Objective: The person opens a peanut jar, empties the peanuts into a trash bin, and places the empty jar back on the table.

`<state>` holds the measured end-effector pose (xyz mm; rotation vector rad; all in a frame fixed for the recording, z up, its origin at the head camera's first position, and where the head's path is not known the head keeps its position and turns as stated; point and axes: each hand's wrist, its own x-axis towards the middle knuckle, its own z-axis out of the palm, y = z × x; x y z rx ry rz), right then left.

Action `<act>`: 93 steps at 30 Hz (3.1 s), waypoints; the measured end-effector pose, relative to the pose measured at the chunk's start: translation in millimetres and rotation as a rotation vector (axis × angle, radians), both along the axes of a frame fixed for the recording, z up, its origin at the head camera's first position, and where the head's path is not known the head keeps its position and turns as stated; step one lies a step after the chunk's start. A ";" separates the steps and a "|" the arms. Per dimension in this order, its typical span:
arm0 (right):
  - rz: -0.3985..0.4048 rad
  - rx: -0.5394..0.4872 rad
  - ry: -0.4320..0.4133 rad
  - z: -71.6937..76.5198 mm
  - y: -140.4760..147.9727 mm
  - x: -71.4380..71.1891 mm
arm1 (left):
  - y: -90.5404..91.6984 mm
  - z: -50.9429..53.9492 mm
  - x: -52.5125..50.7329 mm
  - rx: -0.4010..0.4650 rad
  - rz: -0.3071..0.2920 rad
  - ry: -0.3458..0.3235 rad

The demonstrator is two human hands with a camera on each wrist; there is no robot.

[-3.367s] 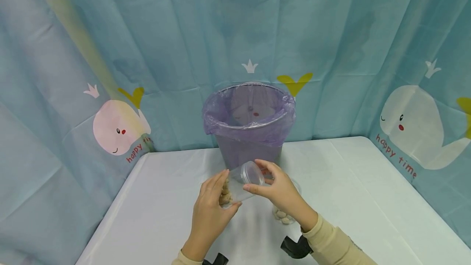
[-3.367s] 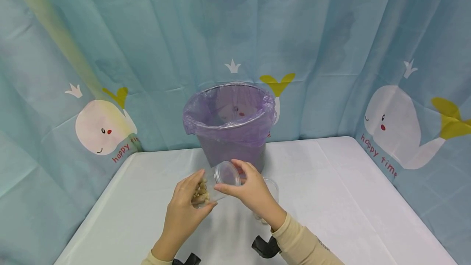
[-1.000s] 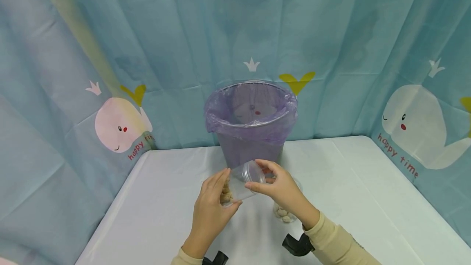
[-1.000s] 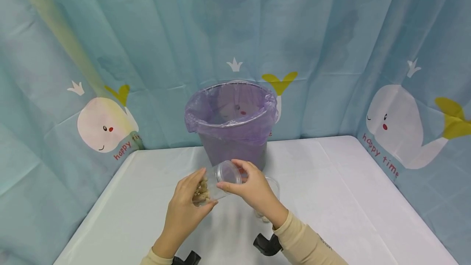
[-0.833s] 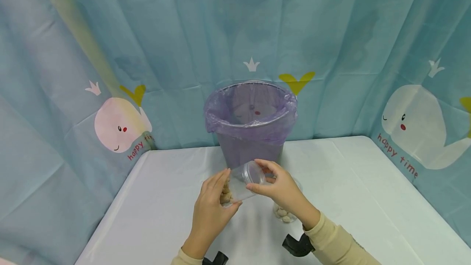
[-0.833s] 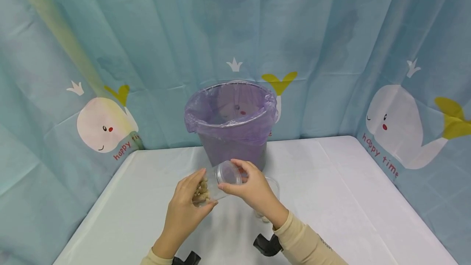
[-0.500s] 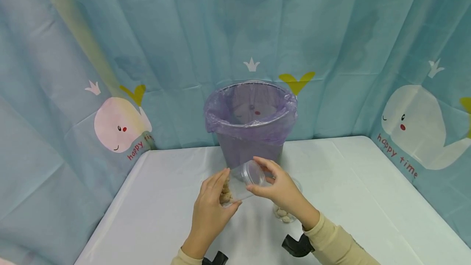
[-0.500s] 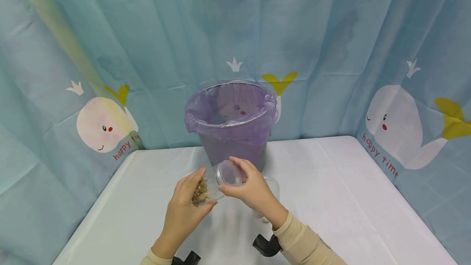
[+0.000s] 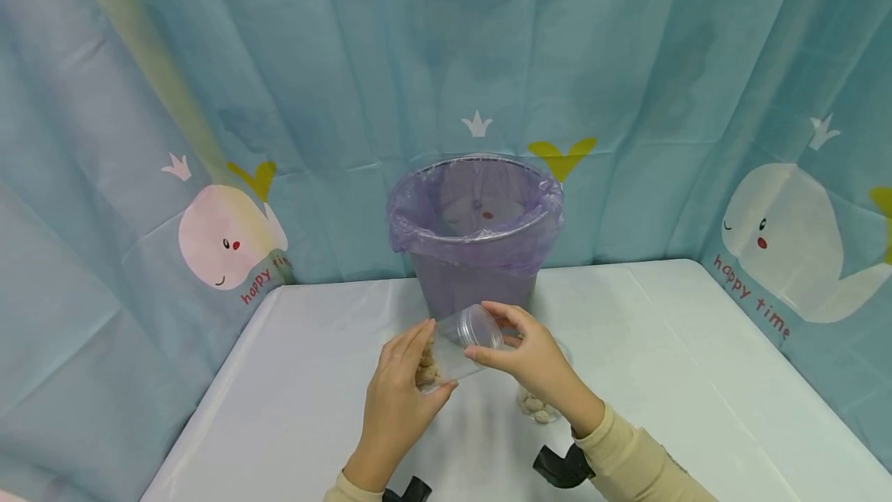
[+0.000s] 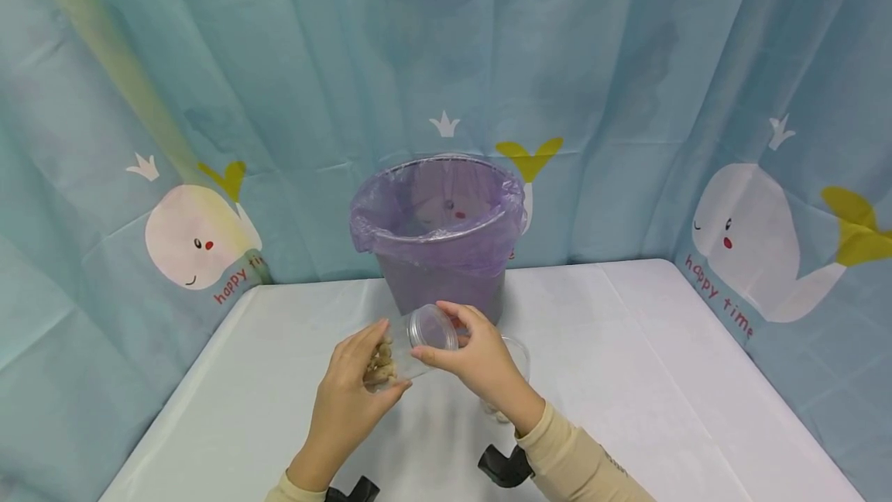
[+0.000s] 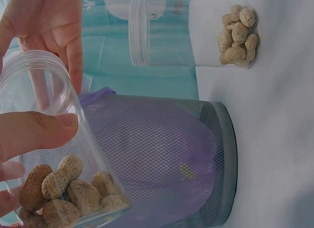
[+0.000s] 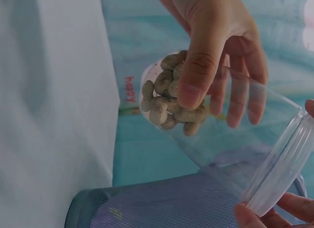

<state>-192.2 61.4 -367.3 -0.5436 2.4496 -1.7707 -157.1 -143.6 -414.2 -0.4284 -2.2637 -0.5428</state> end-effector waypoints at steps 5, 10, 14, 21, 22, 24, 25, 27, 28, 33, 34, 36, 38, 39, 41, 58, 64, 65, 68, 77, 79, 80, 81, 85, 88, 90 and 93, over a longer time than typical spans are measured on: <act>0.015 -0.003 0.013 0.2 0.5 0.6 | 0.1 -0.1 0.1 0.005 -0.001 -0.001; 0.018 -0.006 0.018 -0.9 0.3 -0.6 | 0.0 -0.4 0.1 0.007 0.000 -0.003; 0.014 -0.014 0.013 -2.1 0.8 -1.6 | -0.2 -0.5 0.0 0.005 0.000 -0.009; 0.005 -0.027 0.006 -2.6 2.0 -3.3 | -3.2 -0.4 -0.9 0.011 0.015 -0.021; 0.006 -0.026 0.007 -2.4 2.1 -3.3 | -3.9 -0.4 -1.1 0.013 0.018 -0.022; 0.006 -0.027 0.009 -2.6 2.0 -3.6 | -5.3 -0.4 -1.4 0.016 0.026 -0.023; 0.005 -0.027 0.011 -2.8 2.0 -3.6 | -6.0 -0.3 -1.3 0.017 0.028 -0.023; 0.004 -0.026 0.011 -3.0 1.9 -3.5 | -7.4 0.0 -1.1 0.020 0.029 -0.022; 0.002 -0.024 0.011 -3.2 1.9 -3.6 | -8.2 0.2 -1.0 0.020 0.028 -0.021; -0.011 -0.025 0.010 -3.5 0.6 -3.1 | -13.0 1.3 -0.3 0.020 0.032 -0.025; -0.015 -0.028 0.008 -3.8 0.2 -3.1 | -14.2 1.4 -0.2 0.019 0.035 -0.027; -0.020 -0.032 0.005 -4.5 -0.8 -2.8 | -16.4 1.5 -0.1 0.019 0.040 -0.032; -0.021 -0.031 0.007 -5.4 -1.6 -2.6 | -18.4 1.3 0.0 0.019 0.042 -0.040; -0.022 -0.031 0.008 -6.0 -2.0 -2.6 | -19.4 1.2 0.0 0.021 0.044 -0.046; -0.022 -0.027 0.010 -7.3 -2.7 -2.1 | -21.4 0.9 0.4 0.023 0.048 -0.056; -0.044 -0.043 0.007 -22.5 -17.9 3.3 | -45.2 11.7 0.5 0.059 0.096 -0.117; -0.066 -0.054 0.002 -26.8 -22.2 3.7 | -50.5 14.1 -1.1 0.070 0.113 -0.100; -0.065 -0.057 0.001 -27.7 -22.7 3.5 | -51.5 14.6 -1.3 0.075 0.113 -0.097; -0.060 -0.061 0.001 -30.9 -24.1 2.9 | -54.4 16.2 -2.0 0.086 0.114 -0.091; -0.059 -0.050 0.027 -39.1 -31.5 2.3 | -59.9 20.1 -2.4 0.102 0.117 -0.085; -0.057 -0.053 0.026 -40.7 -33.1 2.1 | -60.6 20.4 -2.8 0.102 0.120 -0.082; -0.056 -0.051 0.026 -41.7 -33.8 2.1 | -61.0 20.5 -2.9 0.103 0.121 -0.081; -0.056 -0.048 0.028 -43.2 -34.7 1.7 | -61.4 20.6 -2.9 0.103 0.121 -0.080; -0.056 -0.021 0.043 -50.6 -37.8 -0.6 | -62.3 21.5 -2.9 0.107 0.117 -0.080; -0.058 0.006 0.053 -56.7 -39.7 -3.1 | -62.7 22.4 -2.6 0.109 0.116 -0.081; -0.057 0.024 0.046 -60.5 -40.6 -4.5 | -62.9 22.9 -2.6 0.113 0.118 -0.082; -0.059 0.067 0.034 -65.6 -41.8 -6.0 | -63.1 23.8 -2.2 0.119 0.119 -0.085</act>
